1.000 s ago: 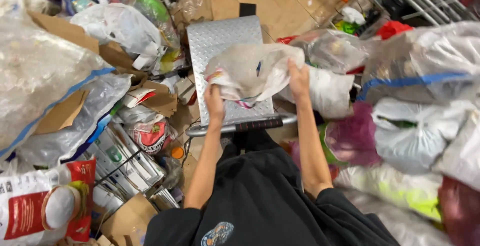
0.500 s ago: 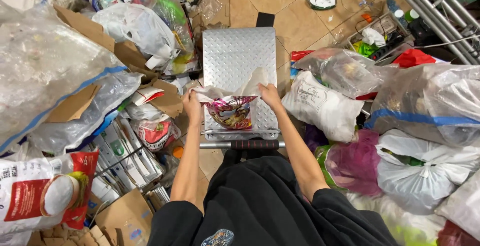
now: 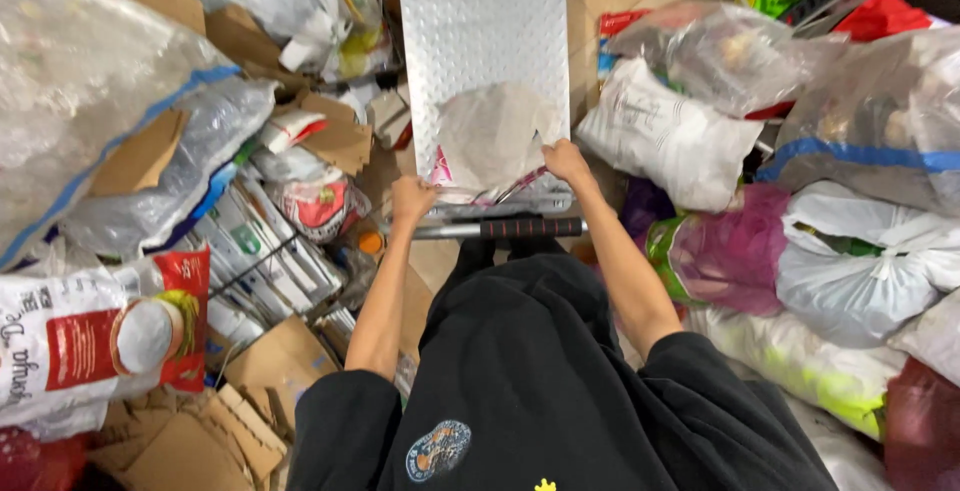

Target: The person sorts recyclables in a cluttered storage area. They place a yellow plastic bag, a yellow bucket with a white jug, a white cloth bag, and a black tray with bottles onto a metal platform scale, then move each item to a pile of bags.

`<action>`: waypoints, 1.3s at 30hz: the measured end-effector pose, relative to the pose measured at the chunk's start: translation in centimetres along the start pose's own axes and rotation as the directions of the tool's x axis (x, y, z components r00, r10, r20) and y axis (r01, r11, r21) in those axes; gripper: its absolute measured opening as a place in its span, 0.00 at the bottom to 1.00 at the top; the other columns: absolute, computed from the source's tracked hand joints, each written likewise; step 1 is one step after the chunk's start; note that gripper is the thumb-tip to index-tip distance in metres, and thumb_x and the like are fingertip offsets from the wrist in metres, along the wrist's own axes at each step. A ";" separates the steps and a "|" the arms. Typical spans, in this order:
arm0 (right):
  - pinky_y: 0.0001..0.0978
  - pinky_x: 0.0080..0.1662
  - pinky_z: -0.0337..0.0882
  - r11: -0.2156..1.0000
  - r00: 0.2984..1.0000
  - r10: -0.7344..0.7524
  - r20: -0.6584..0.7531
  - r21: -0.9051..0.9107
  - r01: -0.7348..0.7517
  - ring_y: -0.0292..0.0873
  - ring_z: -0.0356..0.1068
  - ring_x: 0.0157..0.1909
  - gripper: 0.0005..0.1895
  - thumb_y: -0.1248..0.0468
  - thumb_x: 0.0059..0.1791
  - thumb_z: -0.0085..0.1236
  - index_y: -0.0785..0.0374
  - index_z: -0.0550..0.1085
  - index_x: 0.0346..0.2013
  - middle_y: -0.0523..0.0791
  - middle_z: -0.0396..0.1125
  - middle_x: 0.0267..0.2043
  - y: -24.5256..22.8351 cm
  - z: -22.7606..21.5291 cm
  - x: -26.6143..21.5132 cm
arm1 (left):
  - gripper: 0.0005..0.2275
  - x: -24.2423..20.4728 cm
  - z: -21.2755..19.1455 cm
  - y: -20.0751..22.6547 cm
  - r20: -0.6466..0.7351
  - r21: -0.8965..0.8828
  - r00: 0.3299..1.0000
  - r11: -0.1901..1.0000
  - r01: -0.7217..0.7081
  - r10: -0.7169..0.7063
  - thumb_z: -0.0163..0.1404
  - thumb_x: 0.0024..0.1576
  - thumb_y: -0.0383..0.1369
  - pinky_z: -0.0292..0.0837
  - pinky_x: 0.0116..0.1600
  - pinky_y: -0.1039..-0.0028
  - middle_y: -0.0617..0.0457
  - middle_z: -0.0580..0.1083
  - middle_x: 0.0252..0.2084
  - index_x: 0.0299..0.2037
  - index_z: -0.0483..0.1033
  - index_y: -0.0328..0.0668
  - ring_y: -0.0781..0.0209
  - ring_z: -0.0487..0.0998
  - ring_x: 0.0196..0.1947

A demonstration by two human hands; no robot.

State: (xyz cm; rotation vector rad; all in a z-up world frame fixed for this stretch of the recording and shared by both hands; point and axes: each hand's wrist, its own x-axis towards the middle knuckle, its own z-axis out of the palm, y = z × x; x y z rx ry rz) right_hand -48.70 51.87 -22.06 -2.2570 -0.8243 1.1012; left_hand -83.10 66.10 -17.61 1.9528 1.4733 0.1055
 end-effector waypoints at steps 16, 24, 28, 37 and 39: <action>0.56 0.56 0.69 0.945 0.986 0.163 -0.025 -0.282 -0.163 0.66 0.71 0.54 0.28 0.45 0.50 0.51 0.62 0.77 0.52 0.62 0.72 0.49 -5.0 -1.3 -11.2 | 0.22 -3.3 0.3 3.9 0.583 -0.136 0.731 0.929 -0.344 0.355 0.48 0.59 0.36 0.64 0.70 0.59 0.43 0.73 0.63 0.65 0.72 0.46 0.43 0.71 0.65; 0.56 0.49 0.71 0.943 0.984 -0.176 -0.036 -0.292 0.158 0.64 0.73 0.44 0.20 0.48 0.52 0.52 0.60 0.80 0.44 0.57 0.74 0.39 -6.2 -2.0 -16.7 | 0.40 -6.9 -2.2 7.5 0.593 0.026 0.683 0.837 -0.546 0.427 0.64 0.39 0.58 0.62 0.66 0.58 0.42 0.71 0.61 0.60 0.73 0.41 0.44 0.64 0.66; 0.55 0.41 0.73 0.936 0.927 -0.284 -0.246 -0.282 0.212 0.63 0.74 0.36 0.16 0.52 0.52 0.55 0.61 0.81 0.36 0.56 0.74 0.31 -6.9 -1.8 -17.8 | 0.37 -7.4 -1.8 7.5 0.534 0.126 0.732 0.817 -0.563 0.422 0.64 0.36 0.55 0.67 0.63 0.57 0.44 0.74 0.57 0.55 0.77 0.44 0.45 0.68 0.63; 0.55 0.41 0.74 0.918 0.885 -0.290 -0.364 -0.367 0.151 0.62 0.74 0.34 0.14 0.53 0.49 0.58 0.60 0.82 0.33 0.57 0.73 0.29 -6.1 -0.5 -18.7 | 0.31 -8.4 -2.3 7.6 0.496 0.203 0.783 0.827 -0.524 0.374 0.65 0.36 0.53 0.71 0.58 0.55 0.43 0.76 0.52 0.49 0.80 0.46 0.45 0.73 0.58; 0.55 0.41 0.74 0.918 0.878 -0.303 -0.370 -0.361 0.164 0.62 0.74 0.34 0.14 0.53 0.49 0.58 0.59 0.82 0.33 0.57 0.73 0.29 -5.5 0.0 -18.8 | 0.31 -9.3 -2.8 7.8 0.475 0.234 0.793 0.815 -0.531 0.380 0.65 0.36 0.53 0.72 0.57 0.55 0.43 0.76 0.52 0.48 0.80 0.45 0.44 0.74 0.56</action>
